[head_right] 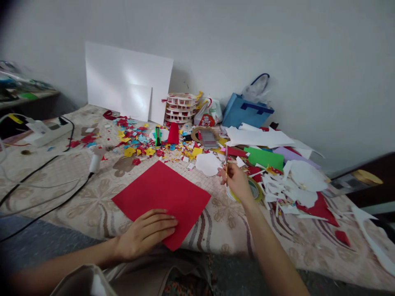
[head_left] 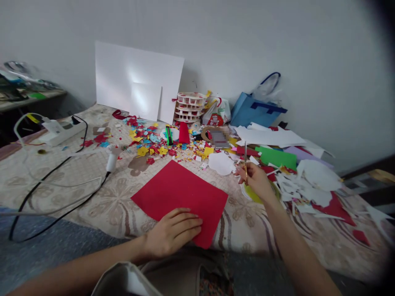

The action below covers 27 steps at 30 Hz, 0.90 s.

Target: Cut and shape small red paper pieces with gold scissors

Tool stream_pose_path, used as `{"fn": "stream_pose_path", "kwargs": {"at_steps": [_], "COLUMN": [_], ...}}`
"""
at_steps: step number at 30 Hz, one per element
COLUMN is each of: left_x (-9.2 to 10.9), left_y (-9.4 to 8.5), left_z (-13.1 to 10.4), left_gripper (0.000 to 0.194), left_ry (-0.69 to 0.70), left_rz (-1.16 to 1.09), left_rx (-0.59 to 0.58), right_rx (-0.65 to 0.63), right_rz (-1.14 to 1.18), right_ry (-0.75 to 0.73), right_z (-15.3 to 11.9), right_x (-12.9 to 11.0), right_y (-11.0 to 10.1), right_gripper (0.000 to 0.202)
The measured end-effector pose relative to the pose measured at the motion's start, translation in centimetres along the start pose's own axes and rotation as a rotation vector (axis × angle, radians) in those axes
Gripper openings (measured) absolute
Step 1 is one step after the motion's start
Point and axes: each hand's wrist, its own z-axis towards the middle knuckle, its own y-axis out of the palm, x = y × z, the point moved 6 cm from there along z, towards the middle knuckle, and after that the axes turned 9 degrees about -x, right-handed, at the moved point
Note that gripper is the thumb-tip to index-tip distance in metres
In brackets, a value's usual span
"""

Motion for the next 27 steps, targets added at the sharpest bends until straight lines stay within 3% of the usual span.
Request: {"fn": "stream_pose_path", "kwargs": {"at_steps": [2, 4, 8, 13, 18, 23, 25, 27], "left_x": [0.1, 0.4, 1.3, 1.9, 2.3, 2.8, 2.8, 2.8], "left_y": [0.3, 0.4, 0.8, 2.2, 3.1, 3.2, 2.7, 2.2], "left_z": [0.2, 0.3, 0.6, 0.3, 0.1, 0.5, 0.7, 0.8], "left_gripper": [0.027, 0.026, 0.024, 0.023, 0.023, 0.025, 0.026, 0.028], "left_ry": [-0.031, -0.043, 0.007, 0.038, 0.047, 0.079, 0.091, 0.114], "left_rz": [0.011, 0.021, 0.023, 0.055, 0.041, 0.02, 0.019, 0.022], "left_rx": [-0.003, 0.01, 0.055, 0.022, 0.014, 0.0, -0.01, -0.025], "right_rx": [-0.165, -0.242, -0.267, -0.351, -0.323, -0.305, -0.281, -0.197], "right_rz": [-0.044, -0.213, -0.462, -0.434, -0.434, -0.411, -0.34, -0.218], "right_ry": [0.008, -0.021, -0.089, -0.049, -0.027, -0.05, -0.096, -0.135], "right_z": [0.1, -0.1, 0.2, 1.0, 0.5, -0.2, -0.2, 0.0], "right_x": [-0.3, -0.6, -0.7, -0.2, -0.4, -1.5, -2.2, -2.7], "right_y": [1.5, 3.1, 5.6, 7.0, 7.4, 6.8, 5.1, 1.9], "right_gripper": [0.028, 0.025, 0.023, 0.028, 0.026, 0.017, 0.013, 0.01]}}
